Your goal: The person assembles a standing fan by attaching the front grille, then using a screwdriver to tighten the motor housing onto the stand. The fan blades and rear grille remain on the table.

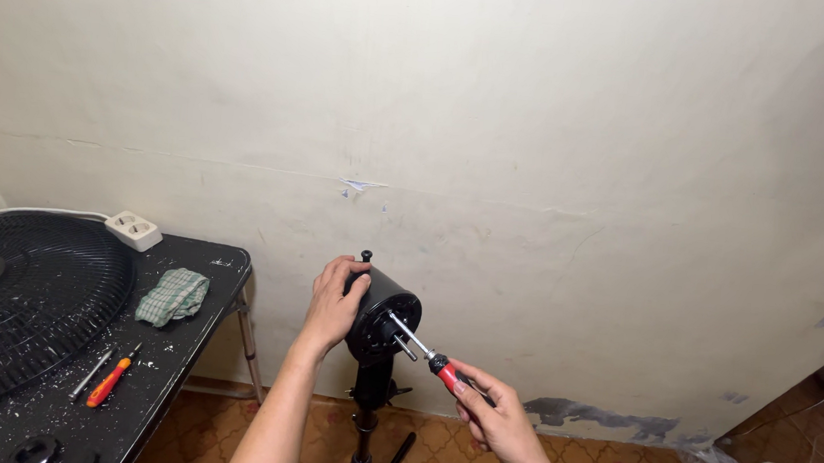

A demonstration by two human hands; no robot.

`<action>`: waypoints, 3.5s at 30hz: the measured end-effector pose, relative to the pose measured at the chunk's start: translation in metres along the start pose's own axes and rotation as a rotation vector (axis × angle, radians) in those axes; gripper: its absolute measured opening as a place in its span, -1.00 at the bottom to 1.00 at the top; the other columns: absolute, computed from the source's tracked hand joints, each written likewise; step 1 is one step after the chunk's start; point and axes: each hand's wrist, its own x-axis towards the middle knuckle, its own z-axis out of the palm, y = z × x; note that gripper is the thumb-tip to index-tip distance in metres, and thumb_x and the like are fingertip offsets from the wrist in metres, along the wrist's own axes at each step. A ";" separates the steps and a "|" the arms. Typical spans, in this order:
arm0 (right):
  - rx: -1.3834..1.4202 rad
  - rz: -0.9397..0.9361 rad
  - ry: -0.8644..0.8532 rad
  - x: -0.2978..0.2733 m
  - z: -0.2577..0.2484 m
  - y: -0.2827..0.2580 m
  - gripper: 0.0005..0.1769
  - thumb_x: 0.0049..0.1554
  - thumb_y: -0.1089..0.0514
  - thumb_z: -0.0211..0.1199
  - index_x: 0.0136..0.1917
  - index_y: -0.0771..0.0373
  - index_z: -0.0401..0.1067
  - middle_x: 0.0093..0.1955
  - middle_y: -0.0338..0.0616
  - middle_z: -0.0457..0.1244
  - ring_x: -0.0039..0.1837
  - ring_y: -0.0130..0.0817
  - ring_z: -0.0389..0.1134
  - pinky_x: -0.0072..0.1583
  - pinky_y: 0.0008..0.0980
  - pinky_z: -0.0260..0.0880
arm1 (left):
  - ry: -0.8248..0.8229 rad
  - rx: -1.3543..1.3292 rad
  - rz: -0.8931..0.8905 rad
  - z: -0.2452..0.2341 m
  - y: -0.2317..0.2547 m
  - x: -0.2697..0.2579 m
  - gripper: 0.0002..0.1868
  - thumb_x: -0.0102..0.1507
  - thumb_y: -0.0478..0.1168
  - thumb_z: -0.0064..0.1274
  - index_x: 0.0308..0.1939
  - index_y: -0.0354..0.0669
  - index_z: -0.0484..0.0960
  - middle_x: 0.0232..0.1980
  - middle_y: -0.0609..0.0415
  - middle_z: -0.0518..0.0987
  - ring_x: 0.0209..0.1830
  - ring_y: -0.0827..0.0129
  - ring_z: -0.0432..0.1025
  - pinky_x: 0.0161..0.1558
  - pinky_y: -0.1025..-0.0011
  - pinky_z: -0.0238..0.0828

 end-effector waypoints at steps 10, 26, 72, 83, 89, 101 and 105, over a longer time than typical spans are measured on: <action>0.502 0.103 -0.180 0.016 -0.017 0.006 -0.44 0.27 0.06 0.10 0.50 0.26 0.32 -0.37 -0.28 0.14 -0.53 -0.71 -0.09 -0.52 -0.65 -0.24 | -0.001 -0.004 0.016 0.002 -0.003 0.001 -0.65 0.31 -0.02 -0.02 0.13 0.02 0.62 0.44 0.04 0.37 0.43 0.02 0.19 0.40 0.15 0.11; -0.560 -0.148 0.216 -0.005 -0.009 -0.035 -0.53 0.18 0.00 0.25 0.36 0.02 0.55 -0.38 -0.22 0.26 -0.35 -0.50 0.15 -0.28 -0.40 0.18 | -0.017 0.056 0.002 0.005 0.011 -0.004 -0.62 0.32 0.00 -0.05 0.16 0.01 0.60 0.47 0.01 0.31 0.47 -0.01 0.12 0.41 0.12 0.10; 0.261 0.004 -0.068 0.004 0.023 0.096 -0.40 0.26 0.08 0.16 0.57 0.04 0.28 -0.32 -0.22 0.15 -0.44 -0.57 0.02 -0.45 -0.53 -0.05 | 0.047 -0.025 -0.090 0.003 0.007 -0.006 -0.56 0.33 0.13 -0.06 0.24 0.18 0.61 0.37 -0.11 0.29 0.42 0.04 0.20 0.36 0.17 0.18; 0.257 0.077 -0.105 0.004 0.036 0.069 -0.40 0.28 0.04 0.12 0.57 -0.03 0.25 -0.35 -0.24 0.13 -0.56 -0.60 -0.09 -0.50 -0.53 -0.17 | 0.042 -0.032 -0.129 0.001 0.012 -0.008 -0.56 0.30 0.11 -0.03 0.22 0.19 0.62 0.38 -0.09 0.30 0.42 0.01 0.17 0.39 0.14 0.14; 0.232 0.082 -0.079 0.002 0.037 0.065 -0.41 0.28 0.03 0.14 0.57 -0.03 0.28 -0.34 -0.26 0.14 -0.55 -0.62 -0.09 -0.49 -0.53 -0.20 | 0.042 -0.033 -0.141 0.001 0.013 -0.008 -0.56 0.30 0.11 -0.02 0.22 0.20 0.62 0.38 -0.08 0.30 0.42 0.01 0.17 0.39 0.14 0.14; -0.445 -0.234 0.144 -0.015 0.053 0.039 -0.41 0.20 0.00 0.22 0.49 -0.02 0.34 -0.31 -0.24 0.35 -0.30 -0.56 0.25 -0.16 -0.46 0.27 | 0.055 0.009 -0.163 0.003 0.016 -0.010 -0.56 0.31 0.12 -0.04 0.23 0.22 0.61 0.40 -0.09 0.28 0.42 -0.01 0.14 0.39 0.11 0.12; -0.508 -0.166 0.133 -0.023 0.055 0.013 -0.42 0.19 0.00 0.21 0.48 -0.02 0.33 -0.32 -0.15 0.36 -0.25 -0.48 0.29 -0.07 -0.41 0.32 | 0.066 0.016 -0.152 0.002 0.016 -0.011 -0.56 0.32 0.10 -0.05 0.24 0.19 0.61 0.41 -0.09 0.28 0.44 -0.02 0.13 0.40 0.09 0.10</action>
